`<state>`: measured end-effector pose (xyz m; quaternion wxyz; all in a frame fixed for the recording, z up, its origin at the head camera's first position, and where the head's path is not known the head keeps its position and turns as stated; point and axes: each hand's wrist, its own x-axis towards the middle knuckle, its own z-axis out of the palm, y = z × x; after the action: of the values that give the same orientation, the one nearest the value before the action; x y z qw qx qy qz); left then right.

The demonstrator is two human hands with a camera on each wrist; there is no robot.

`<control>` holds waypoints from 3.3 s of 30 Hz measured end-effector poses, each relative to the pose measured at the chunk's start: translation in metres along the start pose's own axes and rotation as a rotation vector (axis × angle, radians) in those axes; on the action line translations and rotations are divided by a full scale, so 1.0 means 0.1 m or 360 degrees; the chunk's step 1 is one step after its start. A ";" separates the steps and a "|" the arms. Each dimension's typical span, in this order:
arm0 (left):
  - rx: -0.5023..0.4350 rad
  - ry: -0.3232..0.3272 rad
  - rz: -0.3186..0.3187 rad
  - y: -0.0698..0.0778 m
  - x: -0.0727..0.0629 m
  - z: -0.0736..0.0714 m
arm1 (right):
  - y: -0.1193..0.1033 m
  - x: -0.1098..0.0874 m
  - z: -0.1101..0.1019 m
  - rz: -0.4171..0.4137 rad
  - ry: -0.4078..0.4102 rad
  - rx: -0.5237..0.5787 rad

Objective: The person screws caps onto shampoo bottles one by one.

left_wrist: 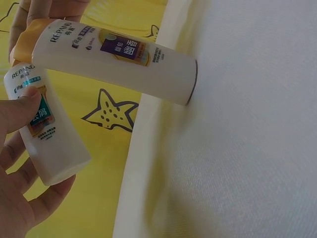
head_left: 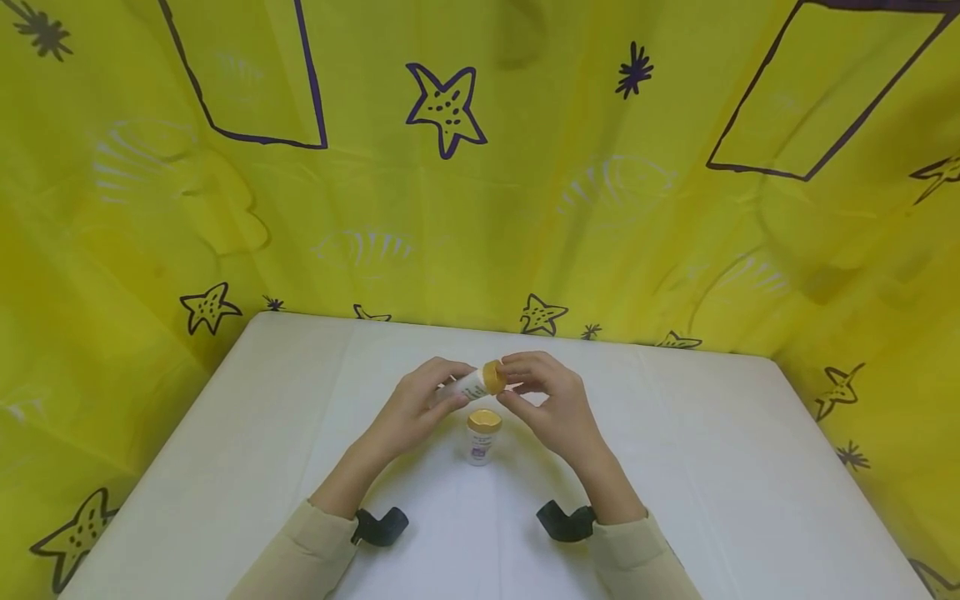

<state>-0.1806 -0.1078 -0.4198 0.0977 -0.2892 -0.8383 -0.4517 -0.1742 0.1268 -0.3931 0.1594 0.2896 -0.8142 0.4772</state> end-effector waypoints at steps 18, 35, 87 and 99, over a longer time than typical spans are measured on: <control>0.0032 -0.0017 0.0048 0.01 0.00 0.00 | 0.01 -0.01 0.03 -0.0025 0.0025 0.0056; 0.0062 0.0009 0.0084 0.02 -0.01 0.01 | 0.01 -0.02 0.03 0.0002 0.0019 -0.0014; -0.0250 -0.0195 0.0015 -0.07 0.01 -0.12 | 0.02 0.02 0.06 -0.0353 -0.0059 -0.0115; -0.0108 -0.0090 0.0113 -0.05 0.00 -0.05 | 0.03 0.00 0.09 -0.0290 0.0009 -0.0154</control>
<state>-0.1844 -0.1137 -0.4208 0.0799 -0.3345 -0.8142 -0.4677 -0.1760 0.1202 -0.4001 0.2183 0.3530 -0.8062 0.4217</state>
